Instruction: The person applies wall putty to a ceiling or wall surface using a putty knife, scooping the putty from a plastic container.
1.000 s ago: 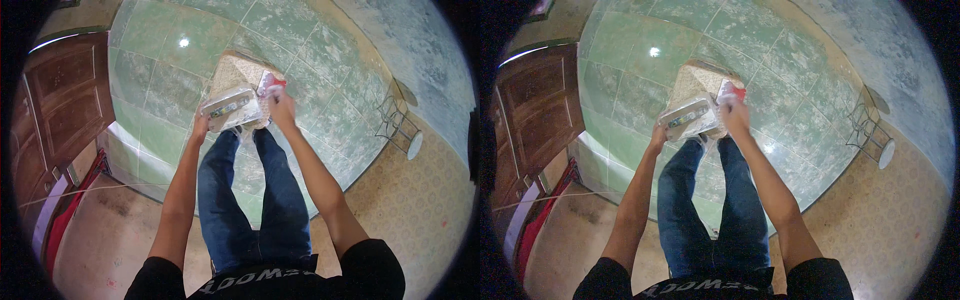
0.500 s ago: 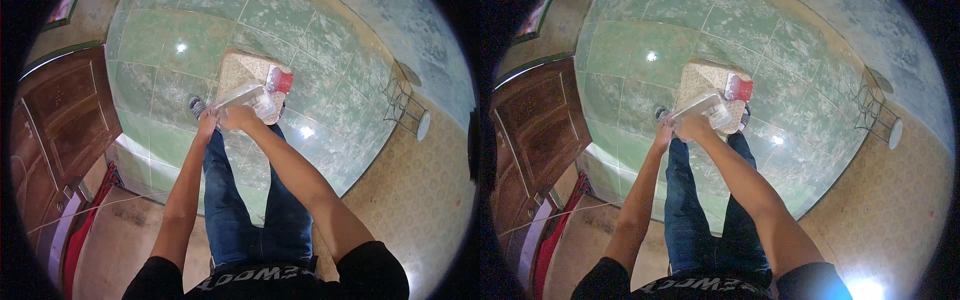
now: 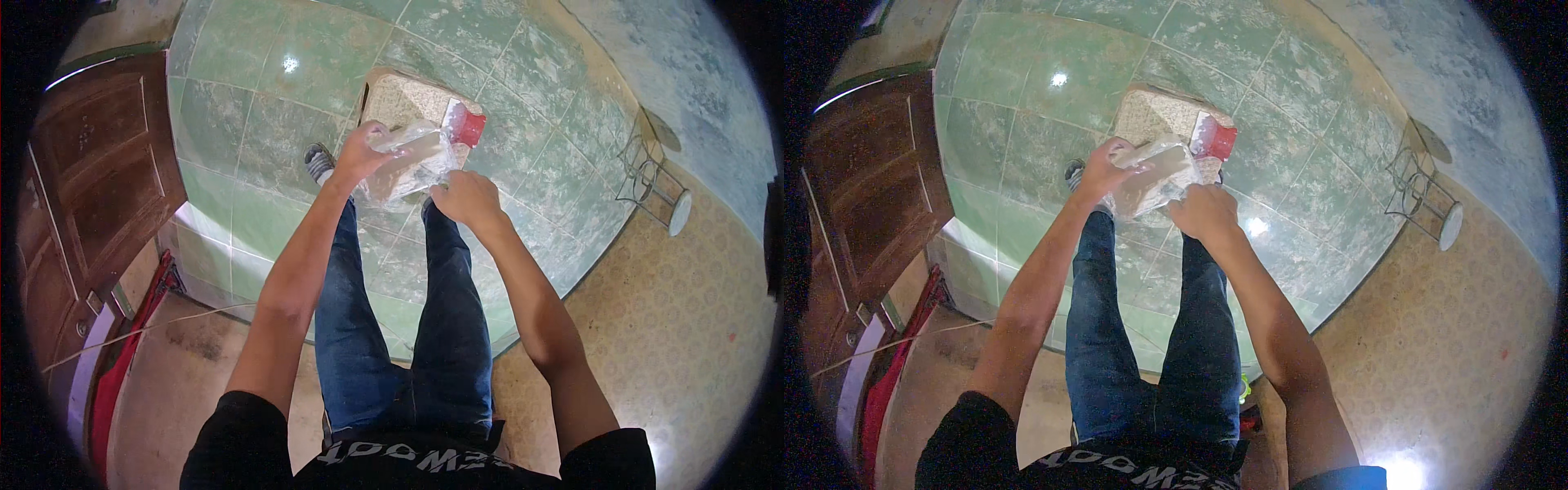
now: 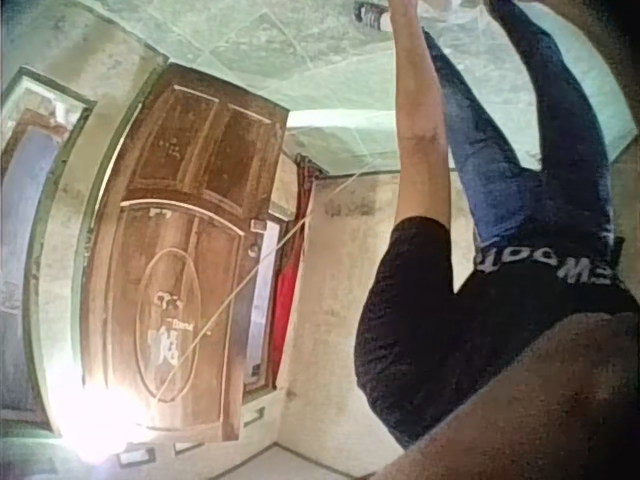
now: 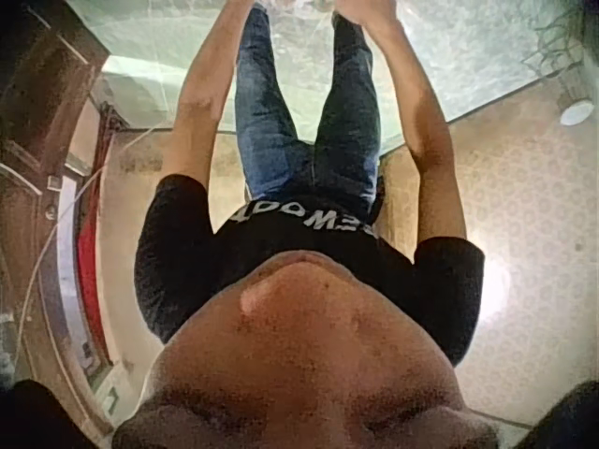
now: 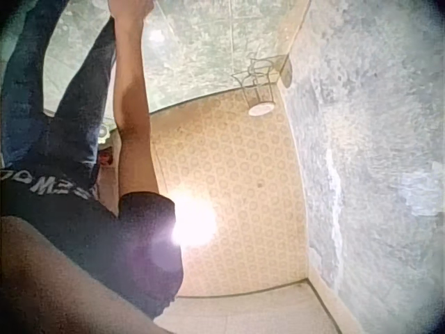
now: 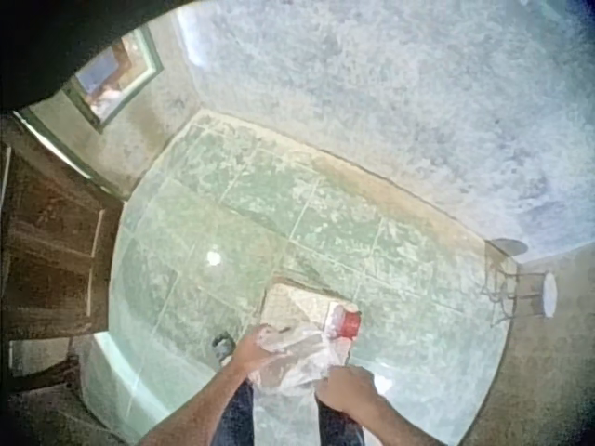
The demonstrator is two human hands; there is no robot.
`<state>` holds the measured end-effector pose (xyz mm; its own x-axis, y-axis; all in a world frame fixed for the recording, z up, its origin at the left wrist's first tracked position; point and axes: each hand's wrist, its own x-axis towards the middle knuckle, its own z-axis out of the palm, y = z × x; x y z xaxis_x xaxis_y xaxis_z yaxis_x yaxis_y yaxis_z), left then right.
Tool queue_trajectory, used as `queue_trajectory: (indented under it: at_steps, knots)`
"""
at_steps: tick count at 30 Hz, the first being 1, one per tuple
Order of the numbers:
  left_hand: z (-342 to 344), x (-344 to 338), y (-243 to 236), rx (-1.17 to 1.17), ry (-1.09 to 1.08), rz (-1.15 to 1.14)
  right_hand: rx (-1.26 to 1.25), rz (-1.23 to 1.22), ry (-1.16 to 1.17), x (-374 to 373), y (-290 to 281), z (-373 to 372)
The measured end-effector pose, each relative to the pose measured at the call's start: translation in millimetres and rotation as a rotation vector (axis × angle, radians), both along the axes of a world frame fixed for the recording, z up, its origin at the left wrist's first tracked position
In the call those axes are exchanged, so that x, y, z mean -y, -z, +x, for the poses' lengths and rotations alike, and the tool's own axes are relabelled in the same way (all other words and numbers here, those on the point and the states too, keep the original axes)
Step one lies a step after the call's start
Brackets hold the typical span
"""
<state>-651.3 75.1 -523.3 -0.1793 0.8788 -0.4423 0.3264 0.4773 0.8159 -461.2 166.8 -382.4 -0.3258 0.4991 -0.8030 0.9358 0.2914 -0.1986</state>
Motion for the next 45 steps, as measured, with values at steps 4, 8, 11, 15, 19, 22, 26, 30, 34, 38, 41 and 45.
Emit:
queue_trajectory:
  at_steps: [4,8,11,15,19,22,26,30,34,38,41,45]
  knots:
    - [23,37,4,0.124,-0.685,0.097,-0.058,0.011,-0.176,-7,22,-15]
    - [58,68,-22,1.27,-1.225,-0.196,-0.079,0.076,-0.261,-9,22,-26]
    - [63,59,-48,1.325,-1.292,-0.263,-0.1,0.062,-0.308,-23,-20,-40]
    - [53,75,-27,1.329,-1.2,-0.156,-0.057,-0.041,-0.347,-21,-31,-66]
    - [75,55,-27,1.419,-1.223,-0.149,0.006,-0.062,-0.365,-9,17,-74]
    - [71,58,-26,1.442,-1.248,-0.104,0.049,-0.113,-0.357,-26,4,-94]
    - [74,58,-24,1.417,-1.24,-0.123,0.075,-0.114,-0.41,-30,6,-94]
    - [81,53,-25,1.393,-1.282,-0.158,0.079,-0.146,-0.525,-33,32,-101]
    - [71,57,-28,1.34,-1.331,-0.202,0.044,-0.163,-0.558,-33,2,-112]
    - [84,48,-26,1.353,-1.296,-0.147,0.082,-0.163,-0.467,-18,34,-101]
    - [78,54,-24,1.354,-1.345,-0.159,0.068,-0.168,-0.489,-41,4,-109]
    - [94,47,-31,1.292,-1.372,-0.199,0.092,-0.173,-0.539,-22,19,-108]
